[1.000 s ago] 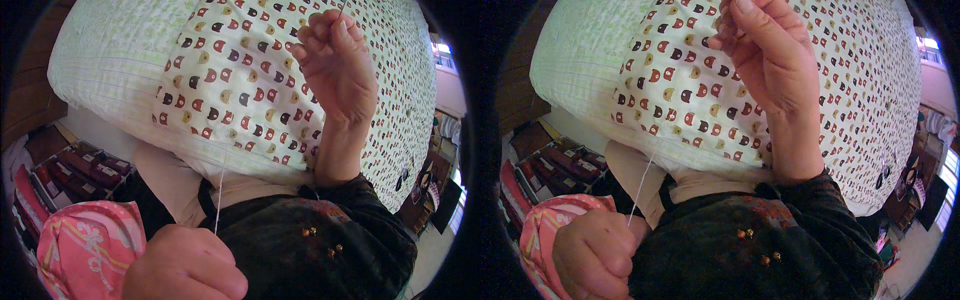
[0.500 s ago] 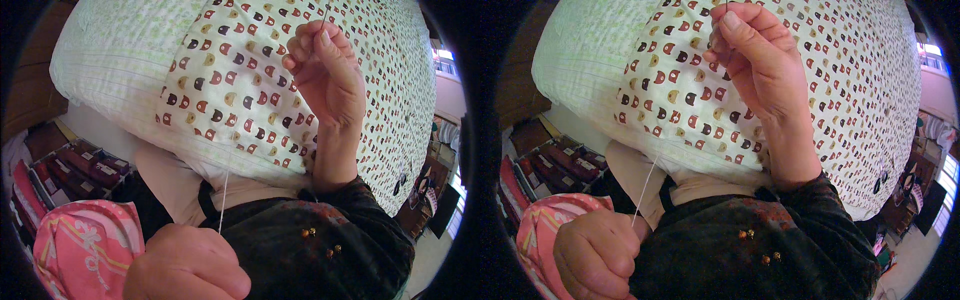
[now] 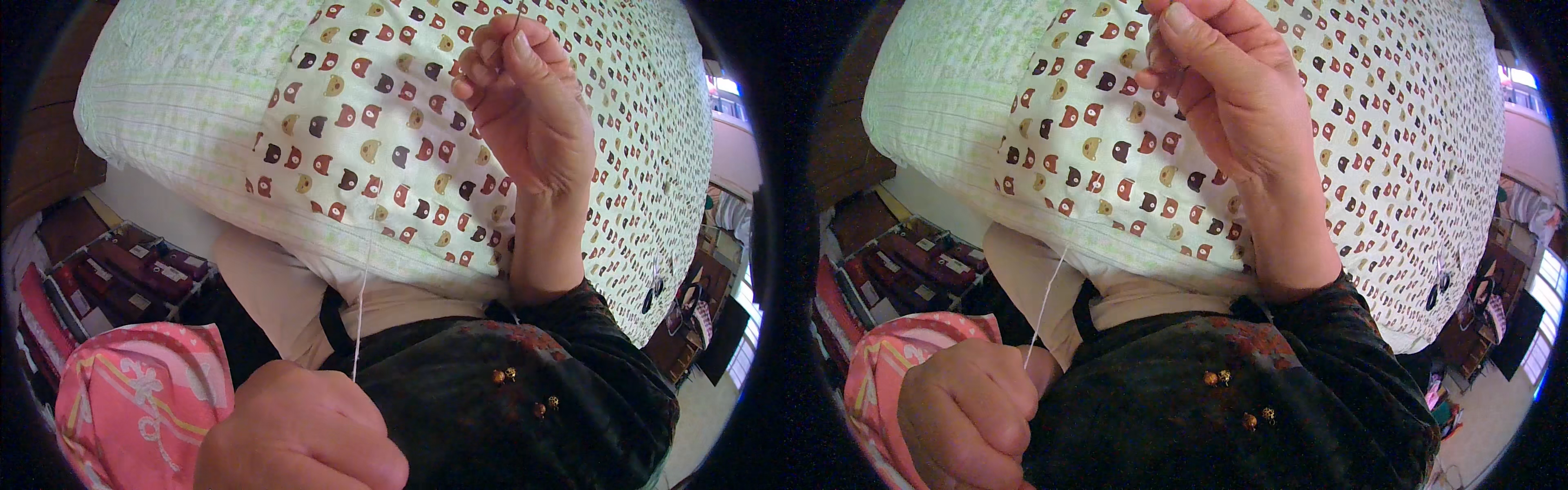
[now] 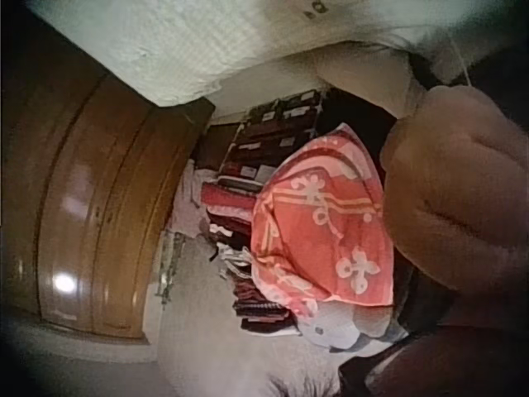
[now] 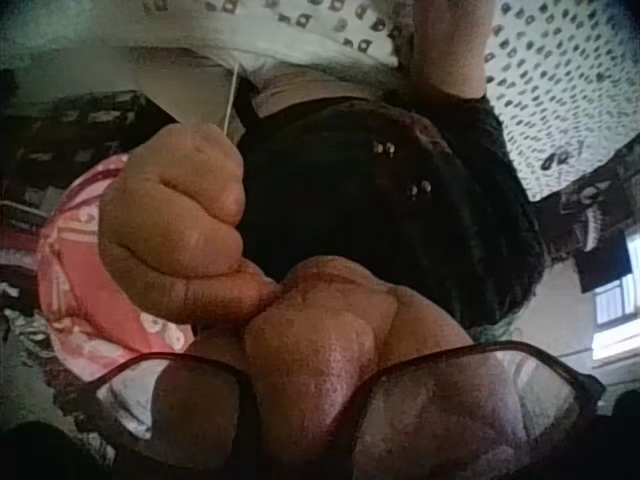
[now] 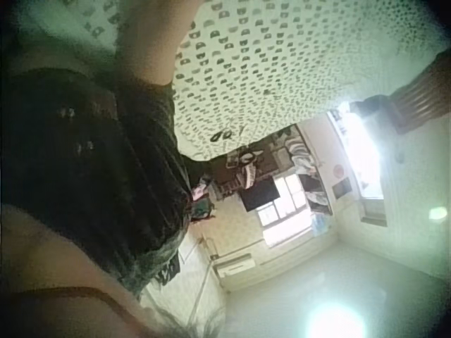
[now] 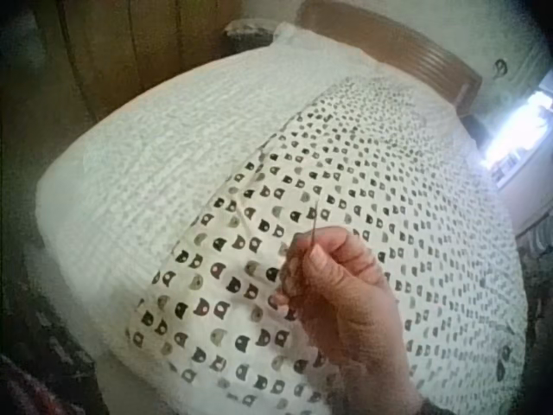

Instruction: The person threads a needle with white thread, then sews a patterned fabric cover on a bed. They walk to a table to retrieve a needle and thread, return to the bed, and continue stitching the cover.

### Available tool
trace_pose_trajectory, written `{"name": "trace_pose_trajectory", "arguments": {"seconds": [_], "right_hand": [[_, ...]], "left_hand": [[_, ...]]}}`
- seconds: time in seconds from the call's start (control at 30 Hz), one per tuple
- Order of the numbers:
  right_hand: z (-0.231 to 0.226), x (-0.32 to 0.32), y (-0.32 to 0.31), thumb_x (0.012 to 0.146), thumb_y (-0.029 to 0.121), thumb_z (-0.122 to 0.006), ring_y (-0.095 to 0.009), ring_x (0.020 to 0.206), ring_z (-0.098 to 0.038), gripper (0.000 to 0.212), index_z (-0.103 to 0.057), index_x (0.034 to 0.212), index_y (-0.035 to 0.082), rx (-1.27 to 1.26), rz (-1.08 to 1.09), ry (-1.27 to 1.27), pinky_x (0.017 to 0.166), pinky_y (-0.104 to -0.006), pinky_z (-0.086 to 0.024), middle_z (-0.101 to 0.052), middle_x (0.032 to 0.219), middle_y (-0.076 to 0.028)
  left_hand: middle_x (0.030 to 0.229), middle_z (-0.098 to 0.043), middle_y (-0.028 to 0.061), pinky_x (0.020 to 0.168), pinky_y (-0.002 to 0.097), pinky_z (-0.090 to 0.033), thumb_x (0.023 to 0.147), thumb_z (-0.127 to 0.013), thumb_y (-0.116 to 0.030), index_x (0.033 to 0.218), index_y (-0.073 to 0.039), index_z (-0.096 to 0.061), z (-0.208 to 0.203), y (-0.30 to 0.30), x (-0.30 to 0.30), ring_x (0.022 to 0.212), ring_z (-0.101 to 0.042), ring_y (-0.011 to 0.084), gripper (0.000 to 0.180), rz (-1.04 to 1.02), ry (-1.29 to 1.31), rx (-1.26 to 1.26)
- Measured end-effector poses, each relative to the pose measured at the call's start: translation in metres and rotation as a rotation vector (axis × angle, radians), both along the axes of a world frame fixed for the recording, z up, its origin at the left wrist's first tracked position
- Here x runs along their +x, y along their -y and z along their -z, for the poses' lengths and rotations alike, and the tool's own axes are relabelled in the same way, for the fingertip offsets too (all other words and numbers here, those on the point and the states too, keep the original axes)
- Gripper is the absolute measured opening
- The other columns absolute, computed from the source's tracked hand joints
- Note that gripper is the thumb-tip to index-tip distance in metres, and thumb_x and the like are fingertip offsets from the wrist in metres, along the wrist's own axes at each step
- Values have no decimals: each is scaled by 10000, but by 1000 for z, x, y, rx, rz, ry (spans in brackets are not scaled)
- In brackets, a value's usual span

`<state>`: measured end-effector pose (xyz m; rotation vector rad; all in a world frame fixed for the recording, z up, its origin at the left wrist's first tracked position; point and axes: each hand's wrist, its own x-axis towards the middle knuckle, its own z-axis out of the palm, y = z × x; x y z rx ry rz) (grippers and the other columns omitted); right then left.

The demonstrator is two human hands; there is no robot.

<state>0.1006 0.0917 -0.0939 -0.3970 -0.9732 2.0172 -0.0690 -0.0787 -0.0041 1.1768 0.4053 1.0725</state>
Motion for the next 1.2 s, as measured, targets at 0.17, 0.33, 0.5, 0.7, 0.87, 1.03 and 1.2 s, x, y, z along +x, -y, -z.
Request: {"name": "trace_pose_trajectory", "arguments": {"seconds": [0.17,0.33,0.5,0.7,0.87,1.03,1.2], "right_hand": [[-5,-8,9,829,108,-521,-126,684,-493,111,-558,917,51,-104,76,5,627,-276,-450,-539,809,-40],[-1,-17,21,799,68,-561,-102,657,-544,99,-565,885,20,-154,74,-2,585,-244,-481,-592,814,-50],[-7,-11,23,793,81,-577,-97,632,-548,102,-563,874,21,-158,8,58,582,-215,-466,-591,806,-44],[-23,-14,33,796,55,-565,-80,687,-538,92,-566,874,8,-152,-30,-2,635,-214,-459,-597,843,-48],[-27,-12,32,799,79,-569,-66,652,-514,103,-572,869,4,-127,-32,41,603,-202,-439,-582,802,-21],[-32,-9,34,790,89,-583,-61,648,-513,116,-580,868,3,-107,-51,33,604,-196,-436,-584,772,-18],[-28,-4,28,777,81,-596,-65,674,-525,144,-582,889,-9,-4,-85,104,626,-203,-447,-588,772,-27]], "left_hand": [[644,-483,89,367,329,-357,656,-517,-109,703,-9,-464,-4,-1,-4,451,-466,235,123,9,-129,33],[625,-497,44,420,273,-353,714,-571,-65,687,-65,-557,-4,-12,-17,483,-466,153,31,32,-83,260],[556,-464,5,367,228,-278,734,-560,-7,696,-30,-545,-3,-61,6,430,-388,90,47,-644,-310,164],[615,-534,-10,486,144,-326,760,-596,-29,745,9,-587,14,-95,35,546,-424,9,42,-1009,-253,-346],[649,-571,27,519,160,-375,762,-597,-45,764,26,-579,9,-98,43,572,-479,40,72,-1012,-289,-346],[675,-576,41,562,181,-396,763,-592,-55,771,29,-576,7,-97,45,608,-494,54,86,-978,-304,-324],[678,-579,32,542,174,-396,762,-590,-43,769,27,-580,5,-96,48,592,-493,49,71,-978,-419,-282]]}}
